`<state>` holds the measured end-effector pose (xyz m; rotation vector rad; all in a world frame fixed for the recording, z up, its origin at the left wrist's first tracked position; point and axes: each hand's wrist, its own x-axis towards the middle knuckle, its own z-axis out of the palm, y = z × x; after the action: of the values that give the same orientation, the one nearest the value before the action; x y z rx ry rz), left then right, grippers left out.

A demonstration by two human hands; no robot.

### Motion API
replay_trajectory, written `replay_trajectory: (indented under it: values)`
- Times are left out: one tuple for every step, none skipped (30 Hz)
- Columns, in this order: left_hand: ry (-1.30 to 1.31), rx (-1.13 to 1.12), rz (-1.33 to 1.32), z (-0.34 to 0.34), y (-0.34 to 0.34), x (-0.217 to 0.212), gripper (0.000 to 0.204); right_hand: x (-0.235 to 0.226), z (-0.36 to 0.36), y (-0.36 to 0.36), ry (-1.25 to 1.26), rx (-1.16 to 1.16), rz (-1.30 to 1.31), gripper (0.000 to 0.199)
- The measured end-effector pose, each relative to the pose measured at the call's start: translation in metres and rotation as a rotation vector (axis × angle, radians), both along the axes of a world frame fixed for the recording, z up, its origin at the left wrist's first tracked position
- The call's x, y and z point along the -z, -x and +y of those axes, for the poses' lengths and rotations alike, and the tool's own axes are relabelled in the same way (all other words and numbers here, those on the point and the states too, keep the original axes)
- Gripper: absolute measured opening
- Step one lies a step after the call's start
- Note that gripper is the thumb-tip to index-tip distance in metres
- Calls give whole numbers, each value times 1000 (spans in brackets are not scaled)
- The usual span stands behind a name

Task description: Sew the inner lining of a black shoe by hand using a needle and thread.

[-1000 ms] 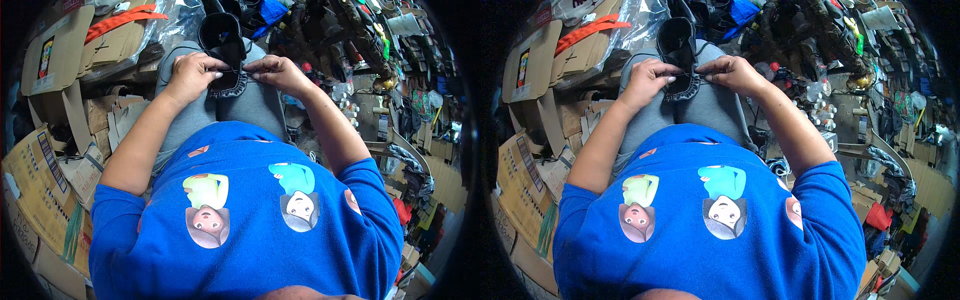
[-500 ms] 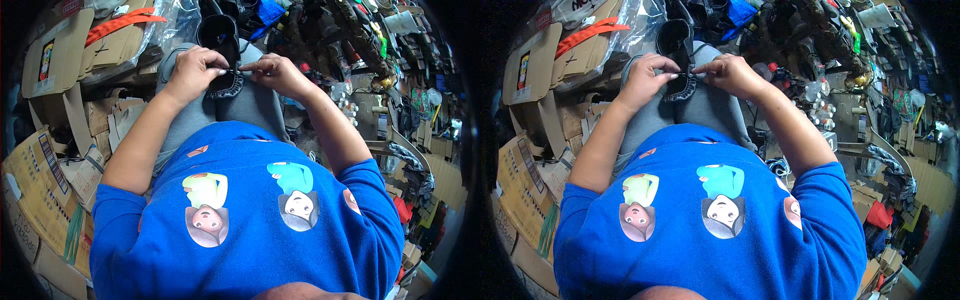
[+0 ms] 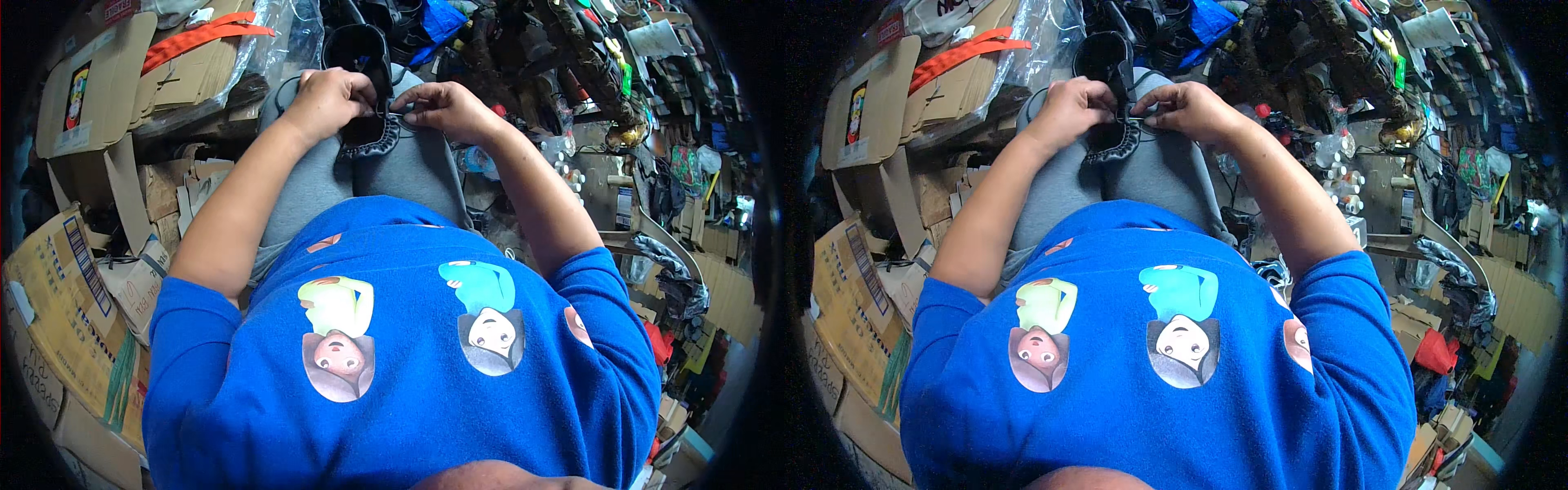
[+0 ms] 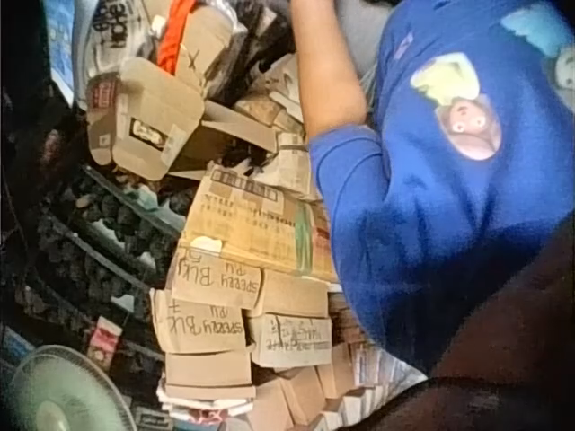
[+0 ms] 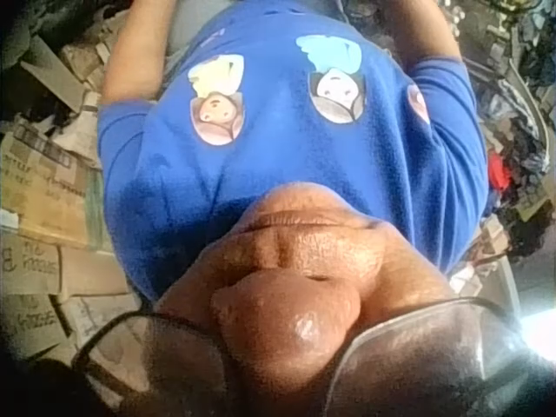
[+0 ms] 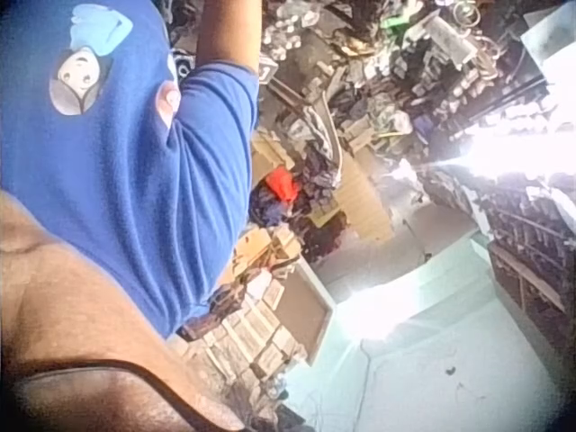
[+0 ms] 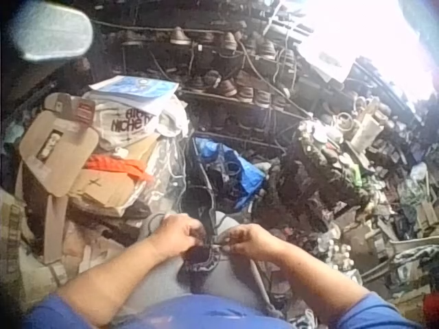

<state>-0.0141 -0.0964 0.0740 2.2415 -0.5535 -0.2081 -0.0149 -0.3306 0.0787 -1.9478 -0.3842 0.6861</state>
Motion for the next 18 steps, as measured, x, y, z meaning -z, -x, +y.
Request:
replay_trajectory:
  values:
    - [2, 1, -1, 0, -3, 2, 16, 3, -1, -2, 2, 1, -1, 26]
    - [-11, 50, -87, 1, -4, 5, 16, 5, -2, -3, 31, 4, -75, 25]
    - [-24, 98, -173, 3, -5, 7, 15, 7, -4, -3, 60, 7, -149, 24]
    - [-71, 98, -315, 5, 3, 7, 16, 5, -3, -1, 61, 10, -148, 24]
    - [-70, 101, -314, 8, 8, 7, 16, 2, -3, 4, 38, -8, -152, 22]
    - [-62, 77, -253, 10, 13, 5, 17, 0, -3, 8, 15, -27, -157, 20]
    - [-53, 51, -190, 11, 18, 2, 17, 0, -3, 12, 15, -26, -154, 20]
    - [-61, 30, -207, 10, 22, 0, 17, -1, -3, 16, 11, 14, -110, 20]
    - [-61, 31, -204, 9, 22, -1, 17, -1, -3, 20, 8, 53, -66, 21]
    - [-53, -8, -48, 8, 21, -3, 17, -9, 4, 24, -10, 98, -32, 21]
    - [-44, -48, 109, 6, 20, -4, 17, -10, 5, 26, -9, 95, -32, 21]
    - [-44, -50, 109, 3, 21, -5, 17, -11, 6, 27, -22, 100, -4, 21]
    - [-40, -61, 135, -2, 23, -5, 18, -11, 6, 27, -36, 109, 23, 22]
    - [-35, -72, 161, -5, 24, -5, 19, -9, 6, 27, -36, 110, 22, 22]
    - [-36, -71, 160, -5, 23, -3, 19, -3, 6, 26, -19, 119, 13, 23]
    - [3, -69, 179, -5, 23, 0, 20, 0, 6, 25, -1, 128, 4, 24]
    - [41, -67, 198, -5, 22, 1, 21, 1, 7, 24, -1, 129, 4, 24]
    - [41, -66, 198, -6, 21, 2, 21, 2, 7, 23, -55, 133, 28, 24]
